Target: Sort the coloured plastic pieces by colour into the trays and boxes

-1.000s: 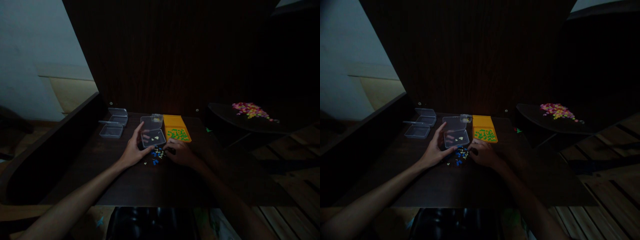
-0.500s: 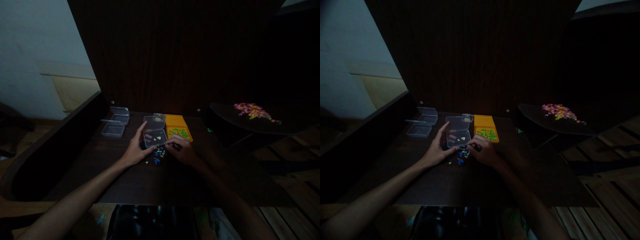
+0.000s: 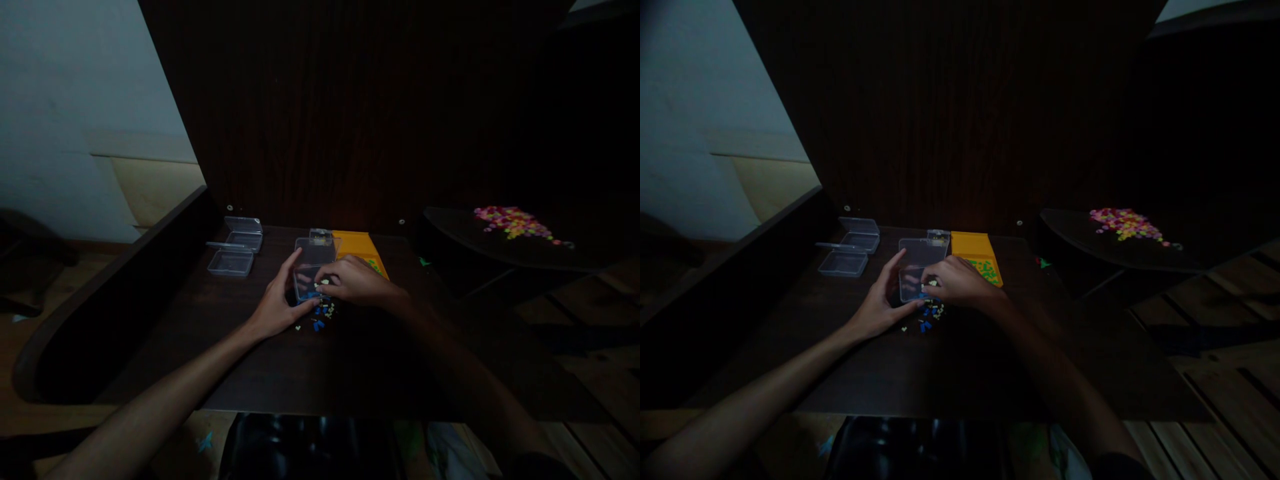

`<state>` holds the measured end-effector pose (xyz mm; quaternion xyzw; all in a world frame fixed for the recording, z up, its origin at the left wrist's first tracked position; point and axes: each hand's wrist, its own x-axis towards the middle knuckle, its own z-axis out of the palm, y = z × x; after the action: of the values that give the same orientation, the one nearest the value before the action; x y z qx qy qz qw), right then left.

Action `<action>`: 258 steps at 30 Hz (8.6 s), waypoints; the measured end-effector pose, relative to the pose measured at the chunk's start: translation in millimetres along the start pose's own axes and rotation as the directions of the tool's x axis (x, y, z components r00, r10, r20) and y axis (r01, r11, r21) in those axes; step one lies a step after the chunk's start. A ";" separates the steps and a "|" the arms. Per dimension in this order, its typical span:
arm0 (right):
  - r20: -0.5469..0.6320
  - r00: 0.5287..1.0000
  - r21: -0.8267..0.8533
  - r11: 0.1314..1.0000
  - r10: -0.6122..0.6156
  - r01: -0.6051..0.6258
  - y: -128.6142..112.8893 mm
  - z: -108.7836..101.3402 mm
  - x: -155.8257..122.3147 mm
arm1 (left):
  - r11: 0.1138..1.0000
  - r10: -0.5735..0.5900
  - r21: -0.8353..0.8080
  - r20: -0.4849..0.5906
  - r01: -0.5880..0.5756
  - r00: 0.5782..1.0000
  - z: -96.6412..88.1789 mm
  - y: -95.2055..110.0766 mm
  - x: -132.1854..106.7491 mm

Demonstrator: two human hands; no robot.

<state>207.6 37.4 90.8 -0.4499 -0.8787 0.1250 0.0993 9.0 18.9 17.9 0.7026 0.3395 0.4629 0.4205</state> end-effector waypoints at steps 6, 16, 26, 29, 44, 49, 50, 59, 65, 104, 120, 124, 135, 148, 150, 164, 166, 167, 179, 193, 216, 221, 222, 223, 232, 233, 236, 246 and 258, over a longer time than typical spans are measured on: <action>0.039 0.999 -0.027 1.000 -0.007 0.008 -3.5 -1.6 3.6 | 1.000 0.016 0.021 0.010 -0.016 1.000 -1.3 0.9 -0.4; -0.002 0.998 -0.035 0.997 -0.069 0.069 -5.9 1.2 5.1 | 1.000 0.007 -0.014 -0.004 -0.007 1.000 -0.4 -2.4 -0.5; -0.138 0.984 0.019 0.993 -0.111 0.115 -2.6 5.4 8.2 | 0.989 -0.030 -0.146 0.003 0.030 1.000 0.1 2.3 0.1; -0.246 0.965 0.035 0.994 -0.087 0.099 1.4 0.0 2.5 | 0.985 -0.041 -0.166 -0.018 0.037 0.999 -0.9 0.7 2.0; -0.048 0.984 0.160 0.972 -0.169 0.174 46.7 45.7 -43.4 | 0.979 -0.057 -0.200 -0.140 0.028 0.989 -4.4 -8.5 7.6; -0.057 0.989 0.157 0.977 -0.140 0.147 46.3 54.6 -42.0 | 0.974 -0.069 -0.222 -0.141 0.037 0.988 -3.8 -9.0 8.2; -0.053 0.990 0.154 0.978 -0.134 0.140 46.2 54.7 -41.9 | 0.974 -0.067 -0.224 -0.144 0.034 0.987 -3.7 -9.4 8.5; -0.007 0.996 0.125 0.988 -0.091 0.091 48.0 55.8 -43.2 | 0.979 -0.065 -0.202 -0.149 0.033 0.987 -4.8 -12.3 8.5; -0.005 0.996 0.160 0.983 -0.085 0.085 45.3 50.0 -41.2 | 0.984 -0.049 -0.180 -0.148 0.022 0.988 -5.6 -13.7 9.6; -0.288 0.946 0.311 0.949 0.147 -0.053 26.0 42.4 -18.5 | 0.979 -0.059 -0.197 0.005 0.059 0.998 6.6 -6.4 0.5; -0.282 0.945 0.322 0.944 0.168 -0.072 29.8 43.2 -19.6 | 0.977 -0.059 -0.206 0.000 0.058 0.998 6.5 -6.3 0.9; -0.318 0.929 0.369 0.927 0.189 -0.062 29.8 38.1 -23.4 | 0.979 -0.060 -0.197 -0.001 0.059 0.998 5.6 -5.2 1.7; 0.070 0.986 0.398 0.902 0.151 -0.167 36.9 25.0 -43.6 | 0.986 -0.061 -0.160 -0.106 0.044 0.993 2.2 -11.1 3.8; 0.152 0.987 0.207 0.975 0.046 -0.077 36.3 40.4 -38.8 | 0.990 -0.039 -0.139 -0.103 0.024 0.994 0.6 -10.4 3.6; 0.169 0.985 0.209 0.974 0.045 -0.081 37.2 38.8 -38.7 | 0.990 -0.042 -0.137 -0.101 0.028 0.994 0.6 -10.7 3.9; 0.148 0.988 0.162 0.984 0.052 -0.076 31.7 38.4 -37.4 | 0.990 -0.047 -0.135 -0.096 0.034 0.994 -0.1 -10.2 4.8; 0.146 0.988 0.174 0.982 0.053 -0.079 32.5 38.0 -37.0 | 0.990 -0.048 -0.135 -0.095 0.034 0.994 -0.1 -11.0 4.9; 0.142 0.989 0.190 0.979 0.049 -0.076 33.4 37.7 -36.9 | 0.990 -0.048 -0.136 -0.095 0.035 0.994 -0.1 -11.3 4.9; -0.052 0.979 0.586 0.799 0.200 -0.132 31.9 30.0 -42.7 | 0.990 -0.057 -0.137 -0.069 0.047 0.996 1.4 -10.2 3.2; -0.297 0.917 0.476 0.874 0.267 -0.100 29.0 53.9 -31.1 | 0.988 -0.038 -0.150 0.050 0.046 0.998 6.1 -7.1 -3.1; -0.421 0.867 0.467 0.883 0.264 -0.042 21.3 40.9 -37.6 | 0.977 -0.088 -0.194 -0.005 0.085 0.996 3.9 -9.0 1.3; -0.138 0.990 0.335 0.942 0.016 0.031 22.6 35.4 -46.7 | 0.983 -0.088 -0.169 -0.092 0.071 0.992 0.3 -10.9 5.1; -0.086 0.996 0.292 0.956 -0.020 0.044 23.4 36.6 -47.3 | 0.984 -0.087 -0.165 -0.102 0.070 0.991 -0.4 -11.3 5.5; -0.048 0.998 0.245 0.968 -0.042 0.052 24.2 38.4 -47.4 | 0.984 -0.087 -0.163 -0.107 0.069 0.990 -0.9 -11.7 5.8; 0.072 0.997 0.068 0.998 -0.001 -0.004 25.6 51.6 -43.6 | 0.986 -0.088 -0.150 -0.095 0.073 0.992 -1.0 -11.2 5.4; 0.080 0.997 0.067 0.998 0.002 -0.007 25.9 51.3 -43.3 | 0.987 -0.084 -0.149 -0.097 0.069 0.992 -1.0 -11.2 5.6; 0.097 0.995 0.063 0.998 0.022 -0.028 27.3 50.4 -42.9 | 0.987 -0.078 -0.149 -0.099 0.063 0.992 -1.7 -10.4 6.2; 0.114 0.993 0.116 0.993 0.003 -0.016 31.6 47.0 -41.0 | 0.987 -0.076 -0.147 -0.114 0.058 0.991 -3.0 -7.3 7.5; 0.132 0.991 0.148 0.989 -0.029 0.009 29.8 45.3 -41.3 | 0.989 -0.063 -0.138 -0.111 0.047 0.992 -3.2 -10.4 6.0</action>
<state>241.2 14.6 36.0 -0.4235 -0.8760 0.2185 0.0743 7.1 29.3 11.3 0.6351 0.3504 0.5128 0.4592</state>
